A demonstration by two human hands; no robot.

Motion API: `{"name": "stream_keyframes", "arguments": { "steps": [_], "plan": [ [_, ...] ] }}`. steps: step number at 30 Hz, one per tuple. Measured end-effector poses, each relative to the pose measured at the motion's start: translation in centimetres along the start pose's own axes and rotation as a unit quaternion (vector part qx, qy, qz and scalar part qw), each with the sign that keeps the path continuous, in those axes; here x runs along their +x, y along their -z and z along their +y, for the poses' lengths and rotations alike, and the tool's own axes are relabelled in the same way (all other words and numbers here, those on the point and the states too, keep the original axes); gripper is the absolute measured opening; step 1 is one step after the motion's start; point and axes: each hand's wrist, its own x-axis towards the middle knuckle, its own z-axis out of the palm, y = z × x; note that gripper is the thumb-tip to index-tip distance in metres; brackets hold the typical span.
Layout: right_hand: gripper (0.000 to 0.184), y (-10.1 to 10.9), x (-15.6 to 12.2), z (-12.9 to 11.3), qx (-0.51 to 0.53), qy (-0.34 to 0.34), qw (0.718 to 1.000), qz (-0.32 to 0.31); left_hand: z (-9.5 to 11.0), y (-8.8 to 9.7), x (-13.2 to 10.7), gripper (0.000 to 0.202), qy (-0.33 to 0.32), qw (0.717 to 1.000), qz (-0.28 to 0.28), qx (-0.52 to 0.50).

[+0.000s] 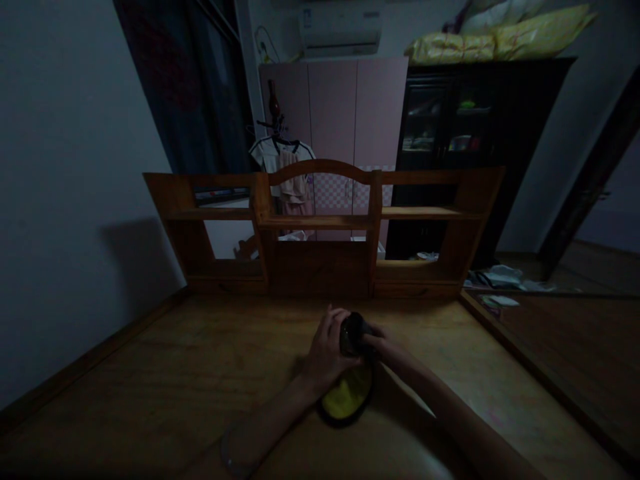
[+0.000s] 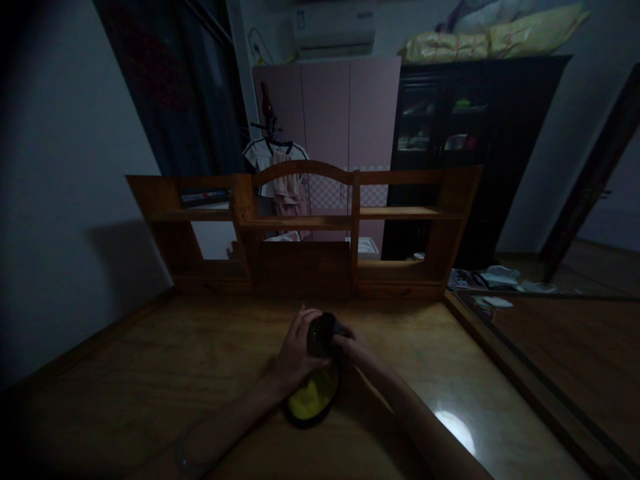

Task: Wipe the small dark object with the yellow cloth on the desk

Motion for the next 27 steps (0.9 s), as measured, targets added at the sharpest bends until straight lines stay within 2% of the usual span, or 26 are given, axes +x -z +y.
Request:
{"name": "stream_keyframes", "arguments": {
  "steps": [3, 5, 9, 12, 15, 21, 27],
  "plan": [
    [0.039, -0.2, -0.5, -0.4, 0.051, -0.016, 0.998, -0.041, 0.0, -0.1, -0.2, 0.093, -0.014, 1.0, -0.014, 0.017],
    [0.042, -0.2, -0.8, -0.6, 0.031, -0.004, 0.998, -0.048, 0.0, -0.2, -0.3, 0.097, -0.027, 0.999, -0.026, 0.031],
    [0.043, 0.1, -0.8, -0.5, -0.091, 0.079, 0.992, -0.028, -0.2, -0.1, -0.3, 0.1, -0.052, 0.996, -0.047, 0.056],
    [0.043, 0.2, -0.7, 0.2, -0.187, 0.153, 0.97, -0.003, -0.4, 0.0, -0.3, 0.101, -0.068, 0.994, -0.054, 0.067],
    [0.041, 0.3, -0.7, 0.8, -0.274, 0.197, 0.941, 0.028, -0.4, 0.0, -0.3, 0.097, -0.081, 0.993, -0.053, 0.07],
    [0.027, 1.0, -0.6, 0.3, -0.401, 0.182, 0.897, 0.044, 0.0, -0.2, -0.1, 0.077, -0.094, 0.993, -0.028, 0.063],
    [0.024, 1.1, -0.5, -0.1, -0.481, 0.151, 0.86, 0.076, 0.1, -0.2, 0.1, 0.075, -0.086, 0.995, -0.015, 0.056]
  ]
}}
